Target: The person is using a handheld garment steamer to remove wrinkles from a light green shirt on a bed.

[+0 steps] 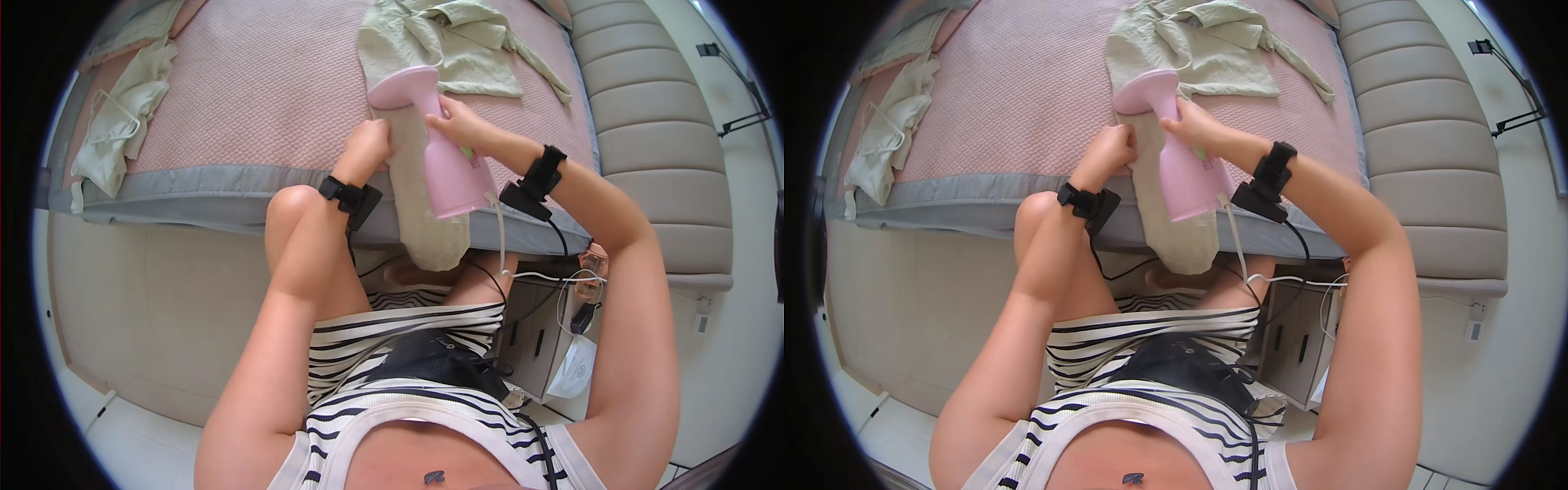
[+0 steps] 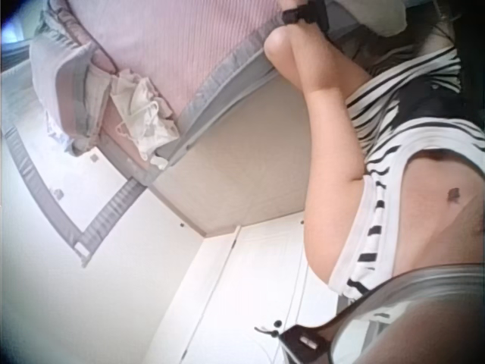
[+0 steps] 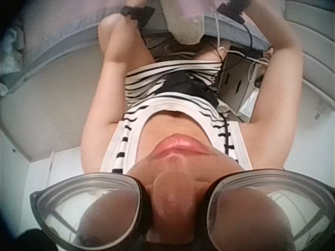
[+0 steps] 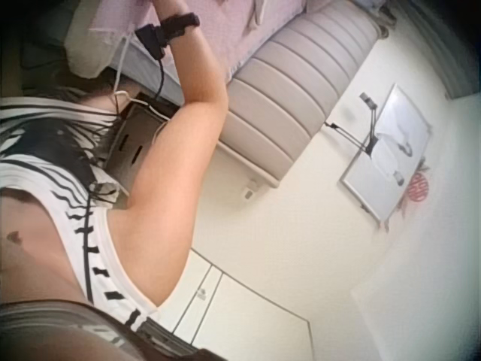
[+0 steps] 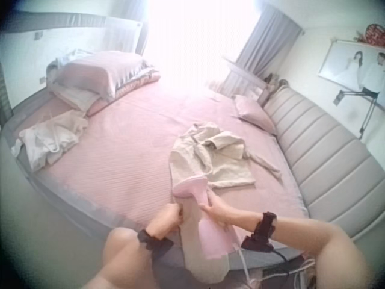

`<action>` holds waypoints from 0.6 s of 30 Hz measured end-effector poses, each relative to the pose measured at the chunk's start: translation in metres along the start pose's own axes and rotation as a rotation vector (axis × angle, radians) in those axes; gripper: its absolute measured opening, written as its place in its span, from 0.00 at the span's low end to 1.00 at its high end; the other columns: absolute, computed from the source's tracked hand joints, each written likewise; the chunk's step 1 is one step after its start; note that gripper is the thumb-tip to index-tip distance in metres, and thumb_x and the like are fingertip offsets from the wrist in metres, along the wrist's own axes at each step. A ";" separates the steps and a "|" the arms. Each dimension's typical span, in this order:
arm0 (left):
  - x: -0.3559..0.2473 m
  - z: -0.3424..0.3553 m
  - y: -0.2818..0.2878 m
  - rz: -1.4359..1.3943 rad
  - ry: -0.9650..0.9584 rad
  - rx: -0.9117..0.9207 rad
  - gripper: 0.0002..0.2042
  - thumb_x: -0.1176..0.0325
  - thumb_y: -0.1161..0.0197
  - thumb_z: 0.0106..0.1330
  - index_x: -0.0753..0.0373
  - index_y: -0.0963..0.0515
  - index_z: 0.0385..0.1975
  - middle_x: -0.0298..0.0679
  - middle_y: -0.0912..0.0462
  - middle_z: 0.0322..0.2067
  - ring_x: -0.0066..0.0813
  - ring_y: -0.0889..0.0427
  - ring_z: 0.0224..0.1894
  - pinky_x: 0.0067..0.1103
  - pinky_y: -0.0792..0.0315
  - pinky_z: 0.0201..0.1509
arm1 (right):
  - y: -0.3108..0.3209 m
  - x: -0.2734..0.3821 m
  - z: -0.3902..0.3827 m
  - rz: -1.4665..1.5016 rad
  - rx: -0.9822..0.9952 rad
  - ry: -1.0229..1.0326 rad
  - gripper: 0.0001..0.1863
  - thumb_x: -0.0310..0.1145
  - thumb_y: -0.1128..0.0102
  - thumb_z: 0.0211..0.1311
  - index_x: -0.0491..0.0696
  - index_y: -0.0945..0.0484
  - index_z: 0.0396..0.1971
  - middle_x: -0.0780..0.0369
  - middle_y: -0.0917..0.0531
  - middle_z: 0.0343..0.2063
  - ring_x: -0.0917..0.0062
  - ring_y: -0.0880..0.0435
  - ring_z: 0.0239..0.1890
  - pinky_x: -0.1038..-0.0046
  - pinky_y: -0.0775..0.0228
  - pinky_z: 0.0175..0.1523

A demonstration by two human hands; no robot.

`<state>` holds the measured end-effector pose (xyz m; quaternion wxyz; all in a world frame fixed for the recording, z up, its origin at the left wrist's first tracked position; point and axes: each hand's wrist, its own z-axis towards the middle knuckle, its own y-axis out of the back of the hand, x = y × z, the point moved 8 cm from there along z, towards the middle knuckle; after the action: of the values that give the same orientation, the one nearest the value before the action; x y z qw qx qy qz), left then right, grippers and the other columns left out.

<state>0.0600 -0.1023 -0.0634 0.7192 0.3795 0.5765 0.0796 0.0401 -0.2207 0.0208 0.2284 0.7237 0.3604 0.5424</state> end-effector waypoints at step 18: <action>0.020 0.007 -0.022 0.065 0.083 0.135 0.04 0.74 0.39 0.39 0.66 0.26 0.15 0.45 0.23 0.16 0.36 0.21 0.19 0.25 0.27 0.26 | -0.011 -0.008 0.051 -0.217 -0.114 -0.081 0.23 0.38 0.50 0.54 0.39 0.35 0.46 0.51 0.24 0.36 0.68 0.24 0.37 0.69 0.32 0.40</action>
<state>0.0650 -0.1100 -0.0923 0.6645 0.4422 0.5971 0.0794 0.0845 -0.2164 -0.0079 0.3409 0.6875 0.3956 0.5046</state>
